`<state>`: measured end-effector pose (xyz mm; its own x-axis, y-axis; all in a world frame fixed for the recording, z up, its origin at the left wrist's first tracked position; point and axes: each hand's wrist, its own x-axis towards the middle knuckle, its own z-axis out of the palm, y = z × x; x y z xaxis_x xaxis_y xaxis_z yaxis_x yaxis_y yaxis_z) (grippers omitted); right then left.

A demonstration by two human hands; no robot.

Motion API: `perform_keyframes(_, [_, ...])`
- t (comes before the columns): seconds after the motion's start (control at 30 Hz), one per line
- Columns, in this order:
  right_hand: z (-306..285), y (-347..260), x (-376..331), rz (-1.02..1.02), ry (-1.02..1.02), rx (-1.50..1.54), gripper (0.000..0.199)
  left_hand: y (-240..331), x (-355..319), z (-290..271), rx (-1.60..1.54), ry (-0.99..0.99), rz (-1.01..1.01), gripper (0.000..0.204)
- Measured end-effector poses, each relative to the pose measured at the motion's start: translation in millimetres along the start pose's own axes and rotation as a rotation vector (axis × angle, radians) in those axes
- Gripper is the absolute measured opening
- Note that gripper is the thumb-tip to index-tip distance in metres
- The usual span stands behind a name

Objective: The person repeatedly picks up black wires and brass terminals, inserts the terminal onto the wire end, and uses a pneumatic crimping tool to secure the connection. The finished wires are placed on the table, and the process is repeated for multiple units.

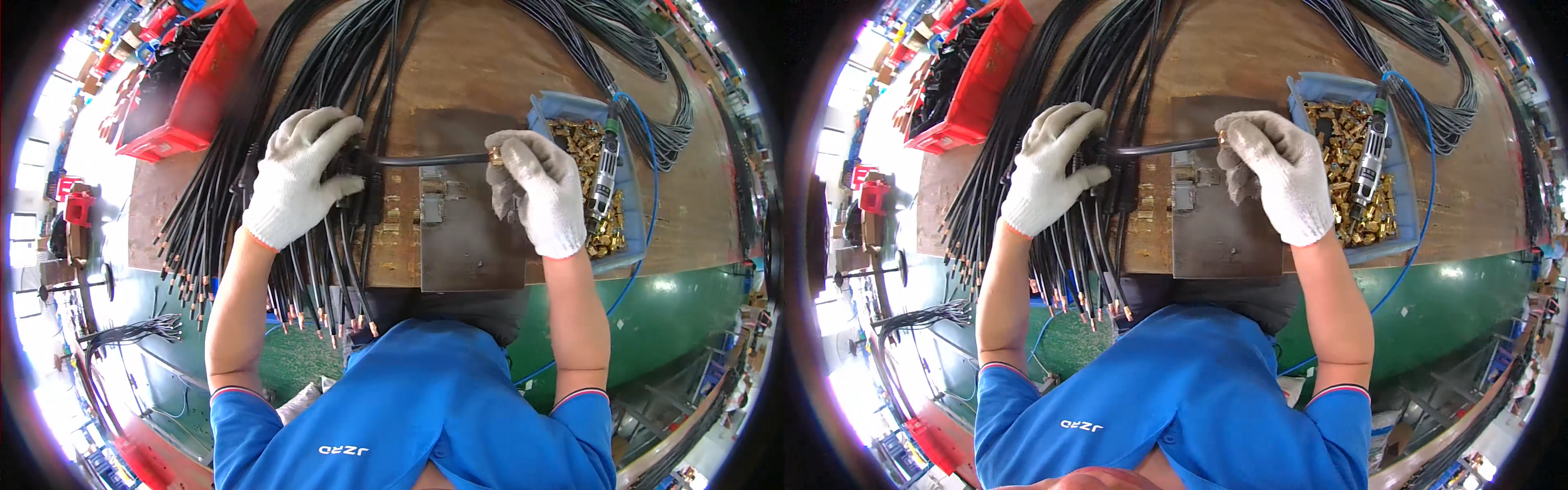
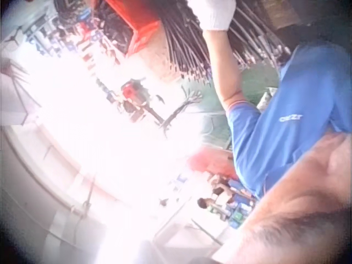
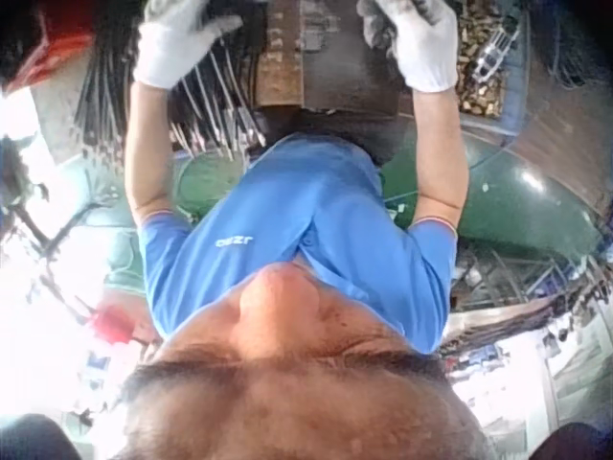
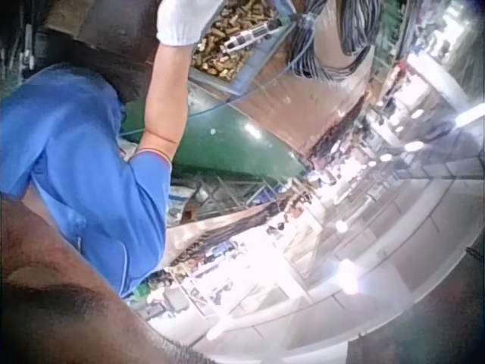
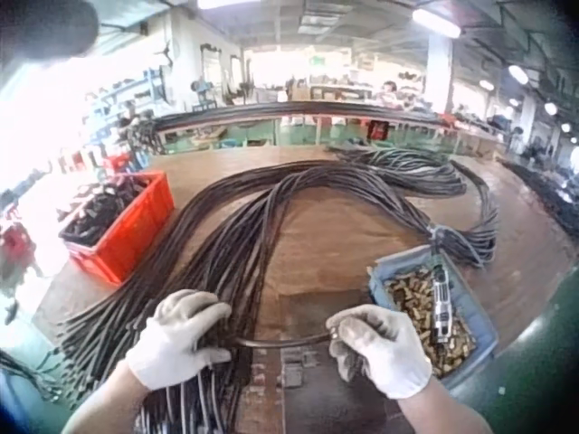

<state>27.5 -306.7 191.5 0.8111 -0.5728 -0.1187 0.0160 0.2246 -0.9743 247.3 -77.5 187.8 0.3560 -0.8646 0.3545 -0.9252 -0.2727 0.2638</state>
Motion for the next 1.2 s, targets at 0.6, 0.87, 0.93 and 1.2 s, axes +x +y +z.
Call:
perform_keyframes(0.6, [-25.0,22.8,-37.5,-0.083,-0.13,-0.017,0.024,87.8,23.1,22.6,-0.335,0.011,0.167,0.023])
perform_keyframes(0.87, [-16.9,29.3,-48.7,-0.106,-0.036,0.006,0.022,90.6,18.6,34.8,-0.371,-0.017,0.139,0.025])
perform_keyframes(0.93, [-9.1,24.5,-49.8,-0.11,0.006,0.018,0.022,83.1,18.5,31.1,-0.458,-0.055,0.102,0.03])
perform_keyframes(1.2, [6.6,-13.5,-55.5,-0.228,-0.126,-0.175,0.025,52.1,10.8,17.3,-0.513,-0.085,0.116,0.045])
